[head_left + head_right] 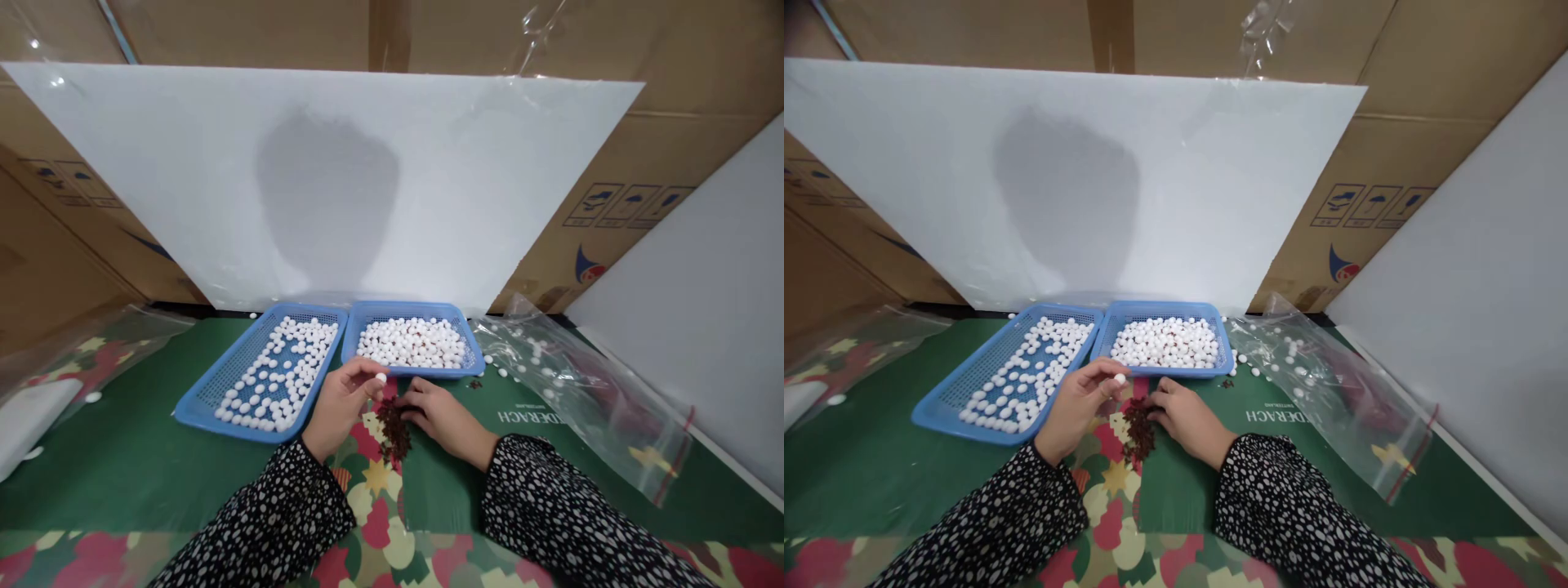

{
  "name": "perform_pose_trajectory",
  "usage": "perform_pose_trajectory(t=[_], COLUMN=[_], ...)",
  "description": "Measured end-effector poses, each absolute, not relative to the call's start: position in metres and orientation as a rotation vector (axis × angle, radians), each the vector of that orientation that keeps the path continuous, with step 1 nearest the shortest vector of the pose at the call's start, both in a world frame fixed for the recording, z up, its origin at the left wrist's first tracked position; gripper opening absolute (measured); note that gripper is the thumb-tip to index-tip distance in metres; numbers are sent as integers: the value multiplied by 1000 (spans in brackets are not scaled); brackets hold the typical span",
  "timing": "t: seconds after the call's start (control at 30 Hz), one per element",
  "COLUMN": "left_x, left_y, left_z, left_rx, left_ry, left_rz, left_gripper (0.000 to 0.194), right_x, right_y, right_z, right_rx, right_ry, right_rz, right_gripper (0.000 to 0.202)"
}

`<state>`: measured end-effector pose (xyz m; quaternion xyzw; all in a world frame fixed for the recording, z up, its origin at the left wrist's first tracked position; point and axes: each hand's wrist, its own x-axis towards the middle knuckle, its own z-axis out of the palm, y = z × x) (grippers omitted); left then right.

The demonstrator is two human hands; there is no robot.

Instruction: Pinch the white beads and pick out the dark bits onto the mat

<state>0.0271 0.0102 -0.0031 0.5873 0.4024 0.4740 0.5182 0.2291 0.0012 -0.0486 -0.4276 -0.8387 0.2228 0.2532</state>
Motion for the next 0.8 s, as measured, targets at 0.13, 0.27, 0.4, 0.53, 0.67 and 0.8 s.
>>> perform_pose_trajectory(t=[0.13, 0.27, 0.4, 0.53, 0.67, 0.8], left_x=[29, 30, 30, 30, 30, 30], left_y=[8, 8, 9, 10, 10, 11], left_z=[-6, -7, -8, -9, -10, -11], left_rx=[1349, 1355, 1358, 1345, 1300, 1274], left_ry=[986, 994, 992, 981, 969, 975], left_rz=[1059, 1061, 1064, 1053, 1076, 1101], left_gripper=[27, 29, 28, 25, 28, 21], right_x=[228, 229, 231, 229, 225, 221], right_y=[4, 5, 5, 0, -5, -5], right_z=[-49, -51, -52, -45, -37, -34], right_rx=[-1221, -1205, -1186, -1170, -1097, -982], right_ry=[-2234, -2208, -2187, -2057, -1797, -1466], right_rz=[590, 610, 625, 706, 915, 1258], right_gripper=[15, 16, 18, 16, 9, 11])
